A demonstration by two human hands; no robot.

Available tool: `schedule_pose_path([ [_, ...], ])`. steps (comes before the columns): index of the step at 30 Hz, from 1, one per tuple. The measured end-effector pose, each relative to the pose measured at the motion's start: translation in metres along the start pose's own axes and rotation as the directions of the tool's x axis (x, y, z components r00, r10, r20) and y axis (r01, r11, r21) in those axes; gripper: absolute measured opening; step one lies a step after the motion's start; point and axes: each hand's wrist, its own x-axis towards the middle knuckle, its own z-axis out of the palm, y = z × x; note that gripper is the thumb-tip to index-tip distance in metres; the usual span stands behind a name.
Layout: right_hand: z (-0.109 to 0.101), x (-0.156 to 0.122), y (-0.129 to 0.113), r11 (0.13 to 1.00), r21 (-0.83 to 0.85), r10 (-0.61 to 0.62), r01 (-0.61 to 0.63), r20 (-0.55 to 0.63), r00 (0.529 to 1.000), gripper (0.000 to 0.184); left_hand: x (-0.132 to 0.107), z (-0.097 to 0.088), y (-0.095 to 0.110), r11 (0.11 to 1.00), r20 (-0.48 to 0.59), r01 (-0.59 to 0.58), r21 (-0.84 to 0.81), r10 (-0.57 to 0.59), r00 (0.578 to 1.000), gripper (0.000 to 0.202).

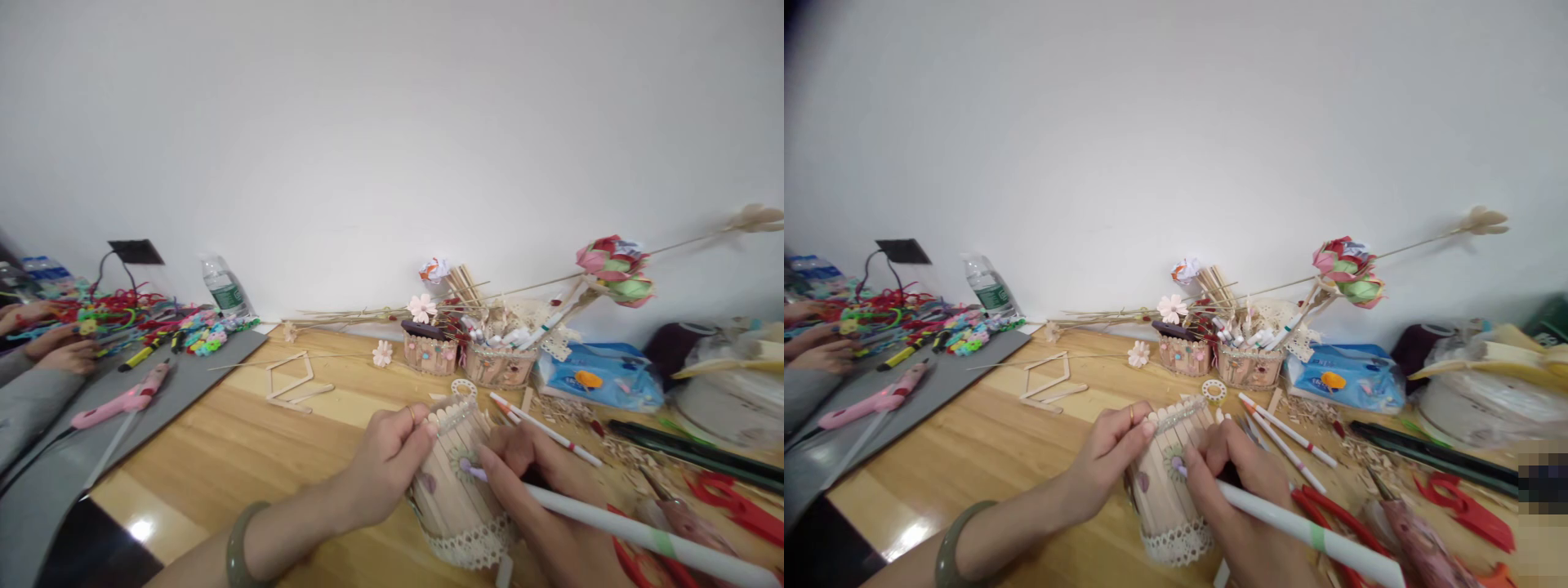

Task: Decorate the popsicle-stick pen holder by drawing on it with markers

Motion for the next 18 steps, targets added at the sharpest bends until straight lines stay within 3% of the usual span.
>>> schedule_pose_path([
  [2,-0.0027,0.0018,-0.0032,0.998,-0.052,-0.029,0.028,-0.011,1.0,0.029,0.0001,-0.0003,0.0006,1.0,0.0,0.001,0.002,-0.001,1.0,0.036],
  [7,-0.0073,0.0055,-0.011,0.987,-0.157,-0.005,0.022,0.111,0.994,0.026,0.0002,-0.0003,0.0024,1.0,0.002,0.0,0.001,0.0,1.0,0.038],
  [11,-0.0061,0.0045,-0.0076,0.986,-0.167,-0.001,0.016,0.092,0.996,0.028,-0.0002,-0.0007,0.0005,1.0,0.001,0.01,-0.006,-0.01,1.0,0.036],
  [16,-0.0084,0.0039,-0.0044,0.929,-0.317,-0.177,0.193,0.076,0.981,0.021,-0.001,-0.0022,-0.0016,1.0,0.004,0.005,0.026,-0.005,1.0,0.036],
  [18,-0.0085,0.0048,-0.0065,0.918,-0.34,-0.196,0.206,0.064,0.978,0.022,-0.001,-0.0025,-0.0015,1.0,0.003,-0.003,0.027,0.003,1.0,0.036],
])
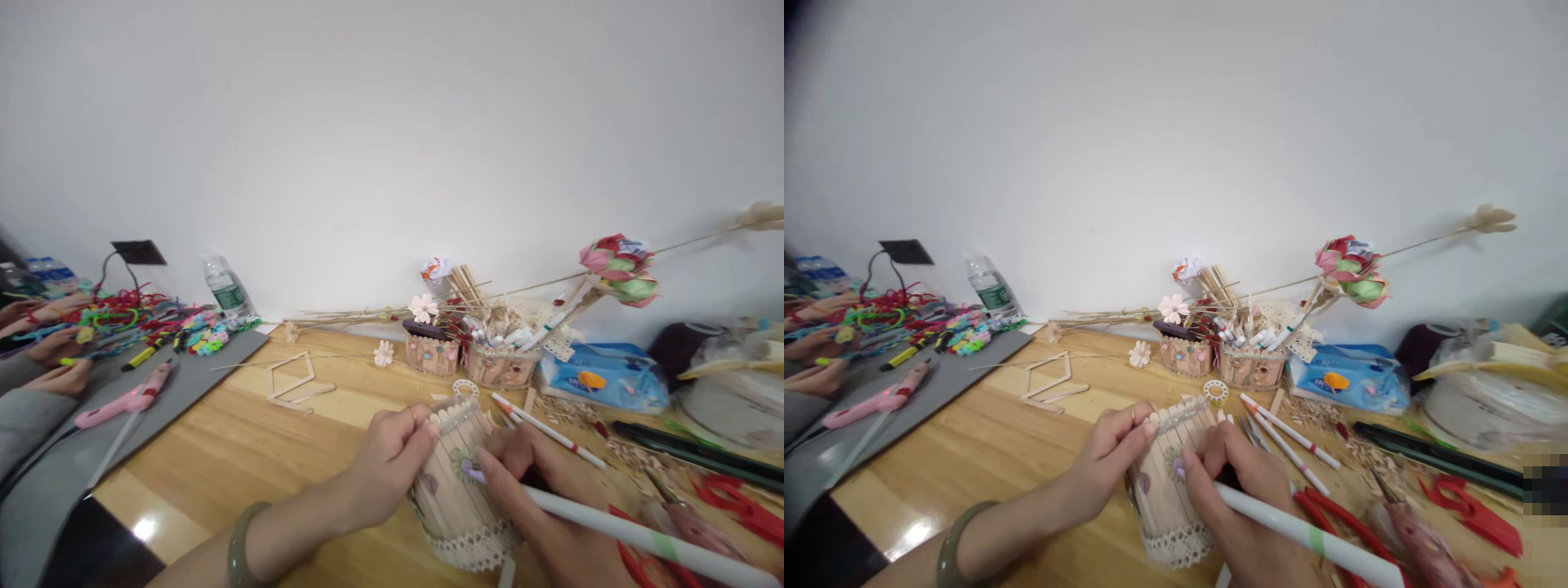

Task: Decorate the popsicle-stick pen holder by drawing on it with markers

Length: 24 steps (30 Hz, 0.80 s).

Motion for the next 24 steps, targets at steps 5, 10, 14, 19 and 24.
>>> schedule_pose_path([
  [5,0.0037,0.0021,-0.0035,0.996,0.065,0.055,-0.054,-0.017,0.998,0.022,0.0006,0.0007,-0.001,1.0,-0.004,0.005,-0.008,-0.005,1.0,0.037],
  [10,0.0075,-0.0012,0.003,0.965,0.229,0.123,-0.129,0.042,0.992,0.029,0.0007,0.0014,-0.0029,1.0,-0.016,0.002,-0.017,-0.002,1.0,0.037],
  [14,0.0021,0.0006,0.0005,0.972,0.2,0.112,-0.119,0.048,0.993,0.027,0.0007,0.0021,-0.0011,0.999,-0.002,0.015,-0.036,-0.015,1.0,0.037],
  [19,0.002,0.0021,-0.0042,0.987,0.146,0.075,-0.068,-0.045,0.996,0.025,0.0012,0.0015,0.0012,1.0,-0.007,0.006,-0.02,-0.006,1.0,0.037],
  [24,0.0042,0.0005,-0.0019,0.975,0.194,0.11,-0.106,-0.007,0.994,0.026,0.0009,0.0005,-0.0002,1.0,-0.019,-0.014,0.004,0.014,1.0,0.036],
])
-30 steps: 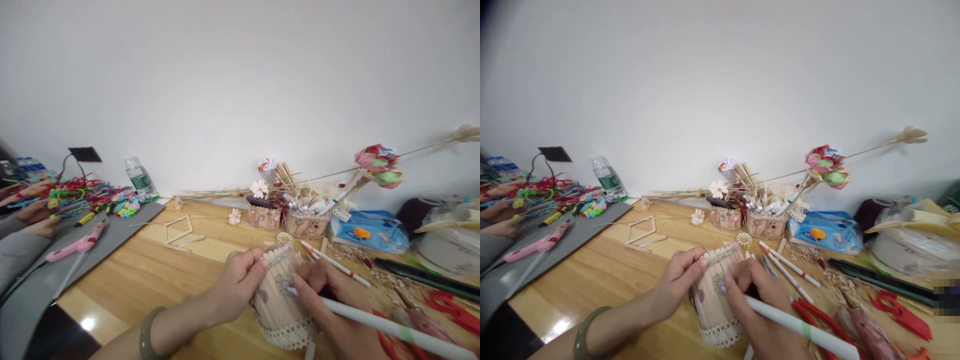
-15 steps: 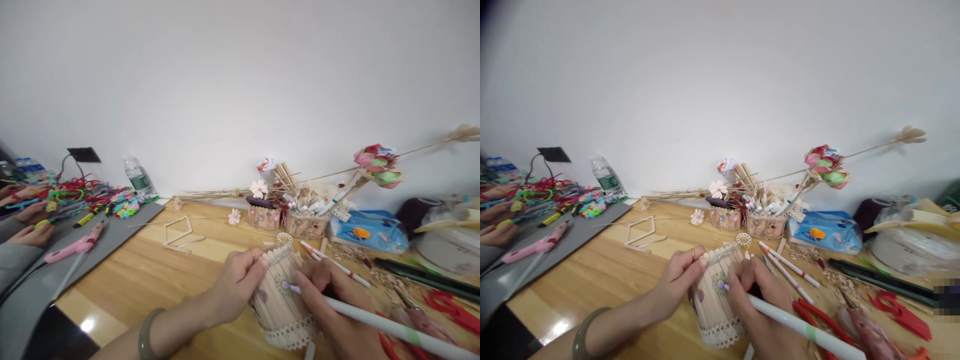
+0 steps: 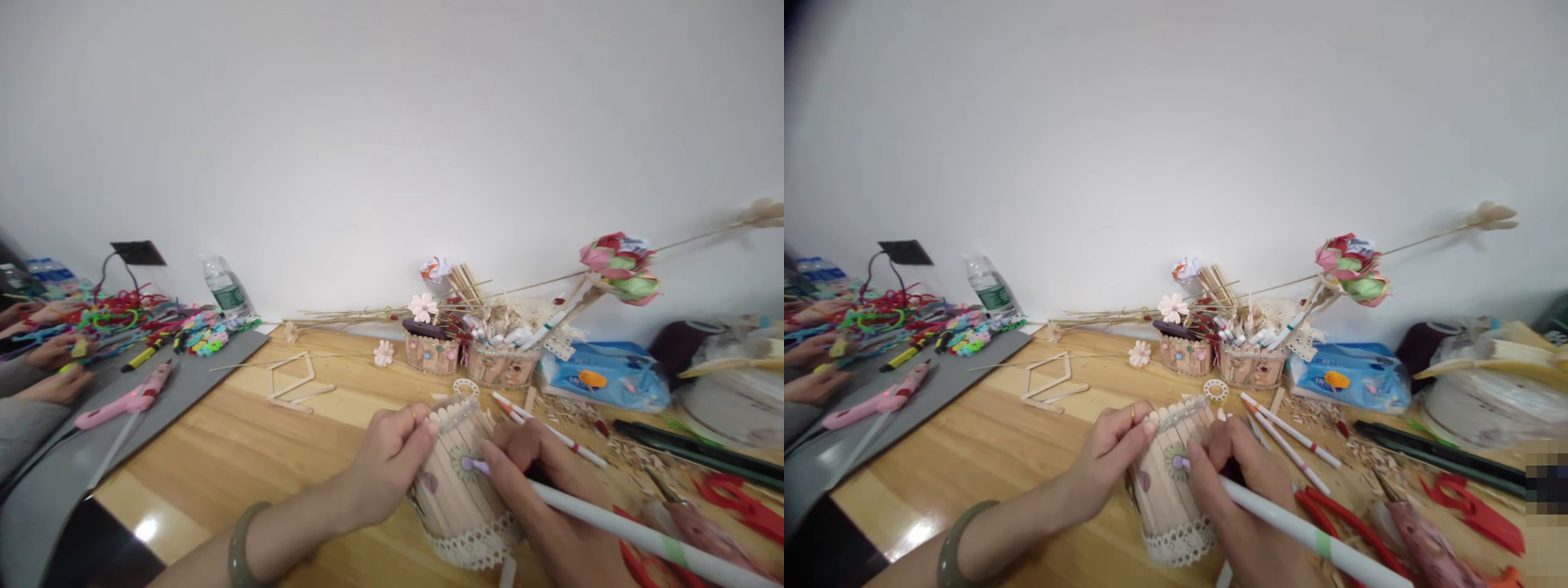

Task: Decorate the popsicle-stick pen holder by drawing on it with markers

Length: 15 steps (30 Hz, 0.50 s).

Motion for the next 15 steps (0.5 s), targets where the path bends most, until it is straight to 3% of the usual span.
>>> schedule_pose_path([
  [9,-0.0032,0.0004,0.0009,0.981,-0.163,-0.113,0.107,-0.026,0.993,0.025,0.0013,0.0006,-0.0026,1.0,0.0,0.008,-0.005,-0.008,1.0,0.035],
  [15,0.0035,-0.0059,0.0053,0.999,0.034,0.038,-0.037,-0.031,0.999,0.028,0.0017,0.001,-0.0024,0.999,0.01,0.032,-0.033,-0.032,0.999,0.035],
])
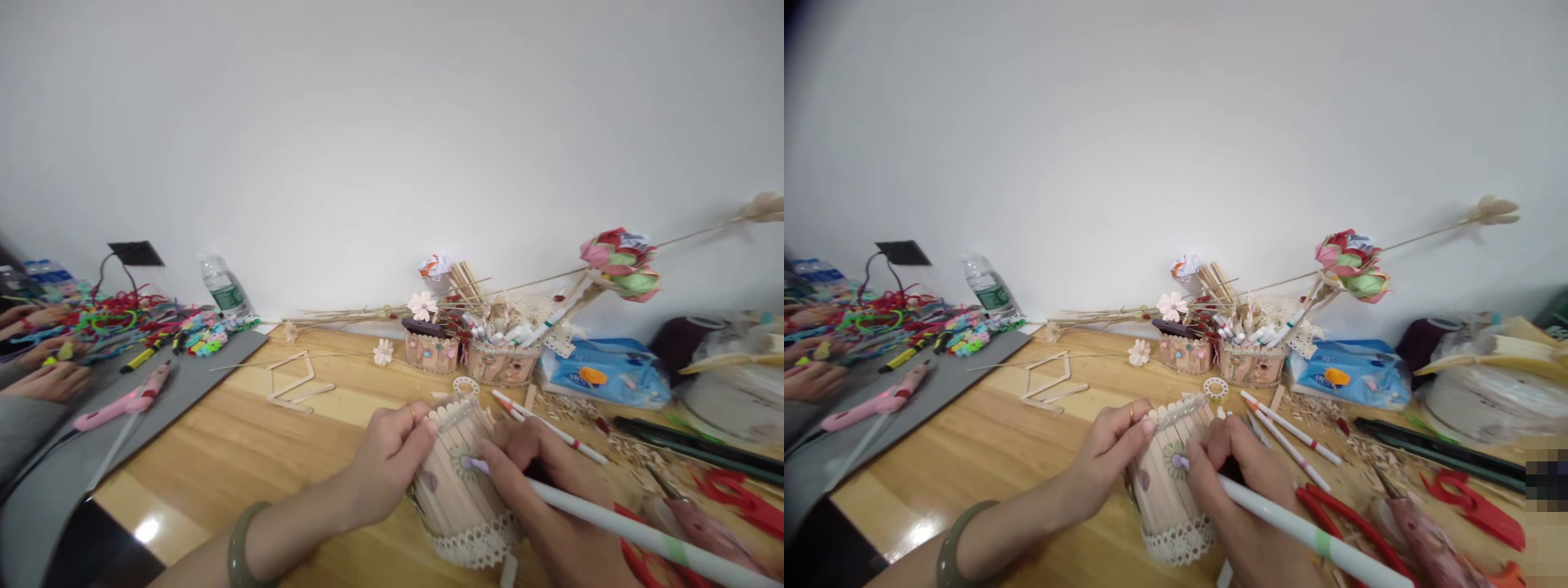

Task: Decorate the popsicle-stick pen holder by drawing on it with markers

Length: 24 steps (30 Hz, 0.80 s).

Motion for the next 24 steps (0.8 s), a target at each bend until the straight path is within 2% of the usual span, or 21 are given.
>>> schedule_pose_path([
  [10,-0.003,0.0038,-0.0061,0.994,-0.082,-0.071,0.072,0.014,0.997,0.027,-0.001,-0.0011,0.0,0.999,-0.008,-0.036,0.036,0.036,0.999,0.034],
  [14,-0.0042,0.004,-0.0049,0.974,-0.178,-0.141,0.143,0.022,0.99,0.025,-0.0016,-0.0004,0.0006,1.0,0.003,-0.021,-0.001,0.021,1.0,0.034],
  [21,-0.0034,0.0012,-0.0026,0.999,-0.044,0.003,-0.003,-0.001,1.0,0.028,-0.001,-0.0003,0.0029,0.999,-0.007,-0.031,0.015,0.031,0.999,0.033],
  [24,-0.0057,0.0038,-0.0033,0.997,-0.066,-0.032,0.033,0.024,0.999,0.026,-0.0002,-0.0002,0.0036,0.999,-0.009,-0.024,0.027,0.025,1.0,0.034],
])
